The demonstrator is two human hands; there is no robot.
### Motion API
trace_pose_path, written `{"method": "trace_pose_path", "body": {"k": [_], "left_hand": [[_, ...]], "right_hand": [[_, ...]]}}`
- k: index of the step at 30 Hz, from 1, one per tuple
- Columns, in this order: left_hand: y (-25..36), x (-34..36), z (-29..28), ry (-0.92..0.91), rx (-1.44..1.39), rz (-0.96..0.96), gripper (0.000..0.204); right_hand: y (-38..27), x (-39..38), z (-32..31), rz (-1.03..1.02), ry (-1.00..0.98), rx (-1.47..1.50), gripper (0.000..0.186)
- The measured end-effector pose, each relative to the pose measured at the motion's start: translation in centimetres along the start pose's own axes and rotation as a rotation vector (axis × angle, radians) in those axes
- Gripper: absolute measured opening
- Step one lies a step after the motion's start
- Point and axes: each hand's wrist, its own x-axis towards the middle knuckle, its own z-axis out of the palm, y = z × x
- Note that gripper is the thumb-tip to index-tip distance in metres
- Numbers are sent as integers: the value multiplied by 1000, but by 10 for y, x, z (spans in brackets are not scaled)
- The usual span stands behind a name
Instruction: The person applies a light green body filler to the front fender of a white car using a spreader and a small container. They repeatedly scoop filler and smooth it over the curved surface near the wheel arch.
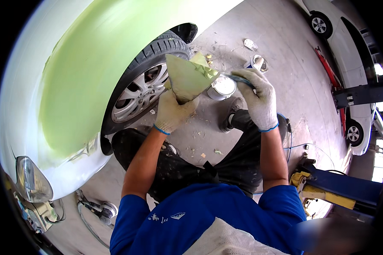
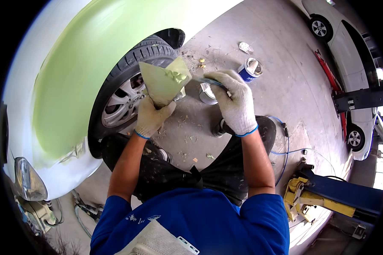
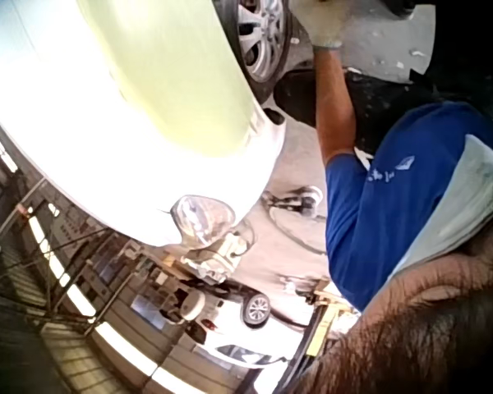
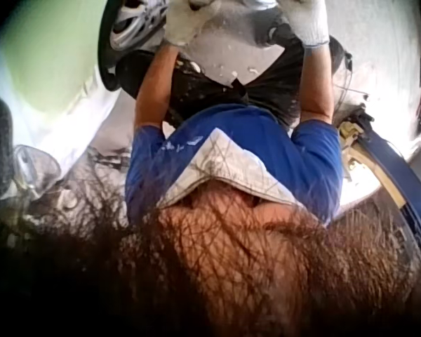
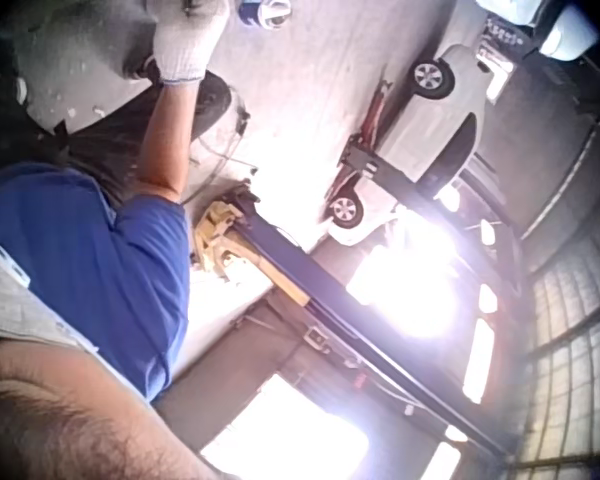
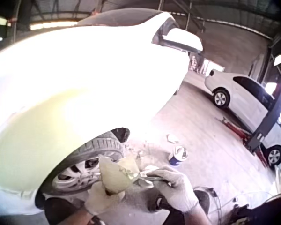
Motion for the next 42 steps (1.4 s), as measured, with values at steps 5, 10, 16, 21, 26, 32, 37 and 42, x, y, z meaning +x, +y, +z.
{"method": "trace_pose_path", "body": {"k": [5, 10, 16, 21, 26, 32, 37, 42], "left_hand": [[-16, 6, 6, 73, 217, 88, 26], [-5, 5, 19, 136, 319, 175, 26], [-23, 10, 9, 199, 354, 80, 22], [-39, 8, 16, 117, 471, 30, 26], [-45, 15, 25, 44, 517, 35, 29], [-62, 13, 20, 52, 535, 60, 33], [-53, 9, 15, -18, 560, 44, 31], [-49, 3, 9, -25, 593, 86, 31]], "right_hand": [[-6, 4, 11, -479, 185, -333, 49], [21, -4, 46, -497, -4, -339, 49], [18, 6, 42, 136, -29, 433, 28], [17, 112, 56, 176, 355, 1171, 29], [62, 228, 78, 139, 524, 1053, 30], [65, 280, 94, 235, 570, 967, 31], [58, 291, 92, 262, 544, 923, 31], [48, 296, 91, 273, 501, 885, 31]]}}
